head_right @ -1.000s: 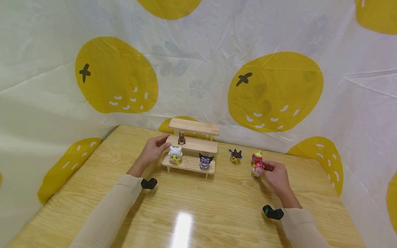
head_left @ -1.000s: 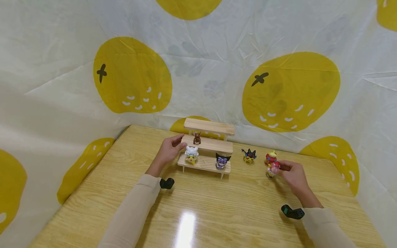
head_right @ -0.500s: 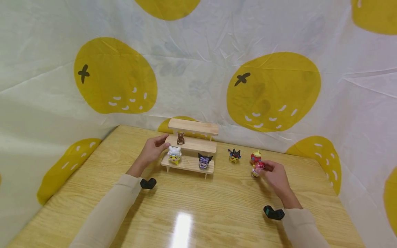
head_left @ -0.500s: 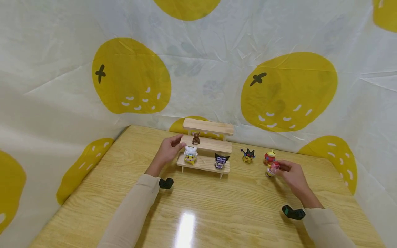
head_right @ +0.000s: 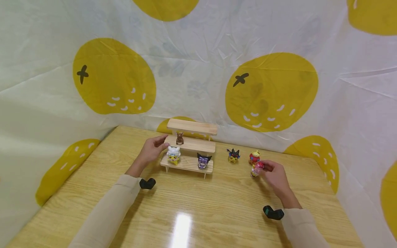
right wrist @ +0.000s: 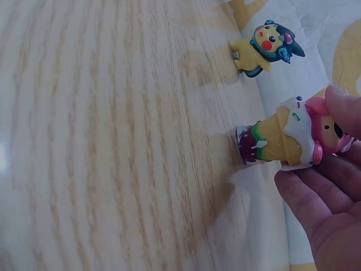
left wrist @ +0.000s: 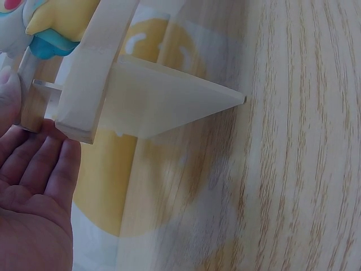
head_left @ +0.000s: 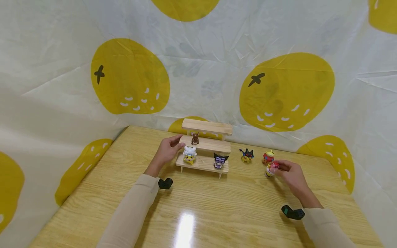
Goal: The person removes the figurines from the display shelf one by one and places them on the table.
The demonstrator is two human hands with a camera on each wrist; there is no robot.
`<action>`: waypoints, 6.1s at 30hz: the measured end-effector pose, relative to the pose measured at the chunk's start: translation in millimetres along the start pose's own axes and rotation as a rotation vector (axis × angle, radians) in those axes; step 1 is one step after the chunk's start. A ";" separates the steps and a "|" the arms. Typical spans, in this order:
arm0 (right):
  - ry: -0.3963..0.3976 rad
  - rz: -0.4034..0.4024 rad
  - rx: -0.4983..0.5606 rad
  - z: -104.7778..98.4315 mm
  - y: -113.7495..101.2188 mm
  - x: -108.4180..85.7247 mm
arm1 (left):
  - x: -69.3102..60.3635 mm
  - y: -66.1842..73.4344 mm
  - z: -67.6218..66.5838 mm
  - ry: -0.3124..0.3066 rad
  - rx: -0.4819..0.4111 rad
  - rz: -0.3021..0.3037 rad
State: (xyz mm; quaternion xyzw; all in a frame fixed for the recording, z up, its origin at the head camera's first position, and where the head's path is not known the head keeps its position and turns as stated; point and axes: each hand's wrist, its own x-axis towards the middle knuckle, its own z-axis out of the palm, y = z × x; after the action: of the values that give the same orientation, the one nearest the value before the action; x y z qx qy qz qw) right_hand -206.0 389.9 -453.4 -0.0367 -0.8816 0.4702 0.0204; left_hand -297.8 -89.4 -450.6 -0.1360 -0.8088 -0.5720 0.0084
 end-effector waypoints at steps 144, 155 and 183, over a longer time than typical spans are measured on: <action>-0.152 -0.120 0.263 154.6 -216.2 42.9 | 1.3 -1.5 0.2 0.000 -0.017 0.009; -0.158 -0.129 0.293 165.1 -220.4 46.7 | 1.4 -0.5 1.1 0.003 -0.008 0.024; -0.070 -0.236 -0.003 183.2 -227.1 52.4 | 3.7 -1.2 -1.4 0.002 -0.011 0.004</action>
State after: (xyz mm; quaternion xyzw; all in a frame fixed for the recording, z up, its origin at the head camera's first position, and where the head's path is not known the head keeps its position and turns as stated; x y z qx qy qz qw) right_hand -281.5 116.5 -366.8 0.0836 -0.8806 0.4642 0.0447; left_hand -301.8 -90.3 -450.6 -0.1370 -0.8055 -0.5765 0.0097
